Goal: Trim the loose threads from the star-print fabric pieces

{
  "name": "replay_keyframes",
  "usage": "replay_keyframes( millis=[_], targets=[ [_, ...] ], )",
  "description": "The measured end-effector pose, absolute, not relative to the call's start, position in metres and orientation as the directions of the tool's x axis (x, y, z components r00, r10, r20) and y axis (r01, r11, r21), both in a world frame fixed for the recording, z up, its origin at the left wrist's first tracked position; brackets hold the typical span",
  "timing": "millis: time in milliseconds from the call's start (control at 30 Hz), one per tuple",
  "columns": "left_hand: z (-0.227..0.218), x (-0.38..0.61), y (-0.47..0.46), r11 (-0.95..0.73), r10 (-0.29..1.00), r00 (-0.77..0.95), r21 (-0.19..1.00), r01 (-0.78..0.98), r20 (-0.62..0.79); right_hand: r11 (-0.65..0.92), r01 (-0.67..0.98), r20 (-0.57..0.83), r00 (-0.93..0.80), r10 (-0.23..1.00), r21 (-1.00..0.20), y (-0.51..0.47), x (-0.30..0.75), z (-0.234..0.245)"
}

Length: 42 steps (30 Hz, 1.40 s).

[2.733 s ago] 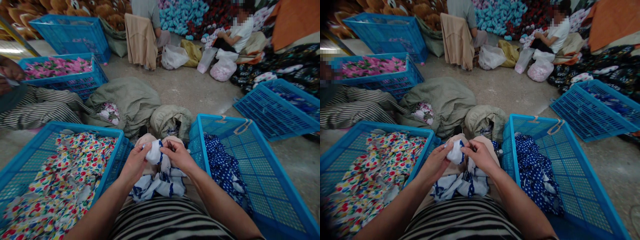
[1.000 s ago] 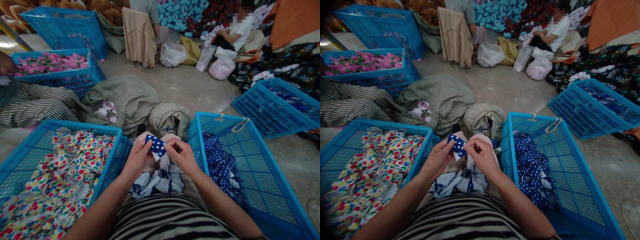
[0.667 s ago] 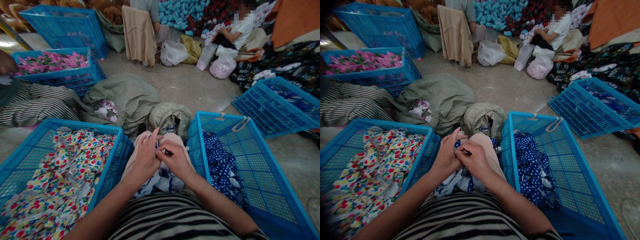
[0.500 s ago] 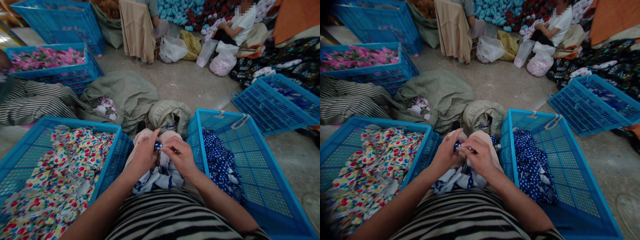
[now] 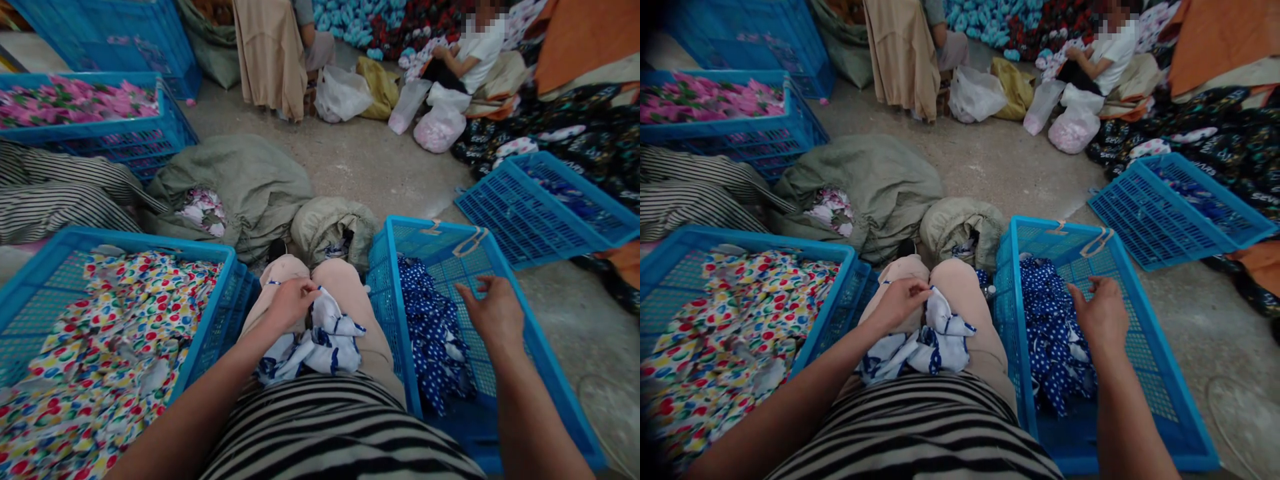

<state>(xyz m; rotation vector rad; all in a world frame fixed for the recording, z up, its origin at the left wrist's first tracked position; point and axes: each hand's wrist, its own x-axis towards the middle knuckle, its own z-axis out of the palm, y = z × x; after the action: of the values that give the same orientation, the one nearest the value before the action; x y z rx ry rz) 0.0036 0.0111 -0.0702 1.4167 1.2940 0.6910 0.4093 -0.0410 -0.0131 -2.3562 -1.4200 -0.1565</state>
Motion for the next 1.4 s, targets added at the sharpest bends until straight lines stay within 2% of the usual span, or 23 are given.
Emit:
replay_keyframes(
  millis=[67, 133, 200, 233, 333, 433, 533, 600, 667, 733, 833, 900, 1000, 1133, 1233, 1267, 1333, 1400],
  targets=[
    [-0.063, 0.000, 0.013, 0.170, 0.944, 0.235, 0.953, 0.250, -0.230, -0.251, 0.826, 0.153, 0.372, 0.915, -0.504, -0.041, 0.369, -0.016],
    [-0.050, -0.004, 0.015, 0.211, 0.948, 0.218, 0.970, 0.122, -0.234, -0.088, 0.688, -0.007, 0.120, 0.993, -0.721, -0.035, 0.314, -0.015],
    [-0.035, -0.007, 0.014, 0.244, 0.951, 0.199, 0.970, -0.020, -0.235, 0.024, 0.557, -0.065, -0.139, 0.988, -0.830, -0.027, 0.261, -0.011],
    [-0.027, -0.008, 0.014, 0.263, 0.951, 0.194, 0.961, -0.090, -0.242, 0.048, 0.509, -0.064, -0.200, 0.978, -0.860, -0.022, 0.240, -0.010],
    [-0.010, -0.012, 0.013, 0.380, 0.923, 0.196, 0.857, -0.348, -0.330, 0.022, 0.401, -0.045, -0.158, 0.986, -0.916, -0.007, 0.203, -0.008],
    [-0.002, -0.016, 0.014, 0.463, 0.883, 0.212, 0.700, -0.543, -0.420, 0.018, 0.338, -0.041, -0.166, 0.985, -0.941, 0.005, 0.193, -0.008],
    [0.000, -0.018, 0.013, 0.515, 0.843, 0.245, 0.589, -0.623, -0.478, 0.087, 0.299, 0.008, -0.255, 0.967, -0.950, 0.010, 0.188, -0.007],
    [-0.001, -0.016, 0.010, 0.538, 0.831, 0.278, 0.569, -0.622, -0.481, 0.076, 0.274, -0.001, -0.269, 0.963, -0.959, 0.010, 0.183, -0.008],
    [-0.004, -0.013, 0.007, 0.540, 0.834, 0.285, 0.596, -0.594, -0.472, 0.035, 0.264, -0.044, -0.286, 0.957, -0.964, 0.007, 0.178, -0.010],
    [-0.006, -0.009, 0.004, 0.515, 0.848, 0.236, 0.630, -0.581, -0.474, 0.050, 0.290, -0.030, -0.266, 0.964, -0.956, 0.003, 0.175, -0.012],
    [-0.007, -0.005, 0.001, 0.455, 0.872, 0.141, 0.672, -0.584, -0.468, 0.251, 0.408, 0.208, -0.147, 0.967, -0.878, -0.006, 0.172, -0.011],
    [-0.005, -0.003, -0.001, 0.430, 0.888, 0.121, 0.705, -0.564, -0.444, 0.411, 0.481, 0.401, -0.131, 0.907, -0.774, -0.012, 0.170, -0.007],
    [0.000, 0.000, -0.004, 0.395, 0.911, 0.117, 0.750, -0.531, -0.396, 0.518, 0.511, 0.508, -0.173, 0.844, -0.686, -0.015, 0.166, -0.001],
    [0.005, 0.002, -0.009, 0.404, 0.912, 0.164, 0.765, -0.502, -0.375, 0.484, 0.459, 0.486, -0.123, 0.865, -0.745, -0.014, 0.163, -0.001],
    [0.008, 0.005, -0.012, 0.434, 0.897, 0.178, 0.733, -0.524, -0.404, 0.409, 0.340, 0.421, -0.042, 0.906, -0.847, -0.013, 0.160, -0.003],
    [0.009, 0.006, -0.012, 0.441, 0.893, 0.176, 0.724, -0.531, -0.415, 0.340, 0.252, 0.351, -0.003, 0.937, -0.906, -0.013, 0.158, -0.005],
    [0.010, 0.009, -0.013, 0.450, 0.887, 0.168, 0.719, -0.530, -0.431, 0.123, 0.002, 0.123, 0.057, 0.991, -0.992, -0.013, 0.157, -0.008],
    [0.011, 0.010, -0.014, 0.441, 0.890, 0.149, 0.732, -0.520, -0.431, -0.091, -0.191, -0.103, 0.051, 0.993, -0.977, -0.010, 0.160, -0.014]
  ],
)
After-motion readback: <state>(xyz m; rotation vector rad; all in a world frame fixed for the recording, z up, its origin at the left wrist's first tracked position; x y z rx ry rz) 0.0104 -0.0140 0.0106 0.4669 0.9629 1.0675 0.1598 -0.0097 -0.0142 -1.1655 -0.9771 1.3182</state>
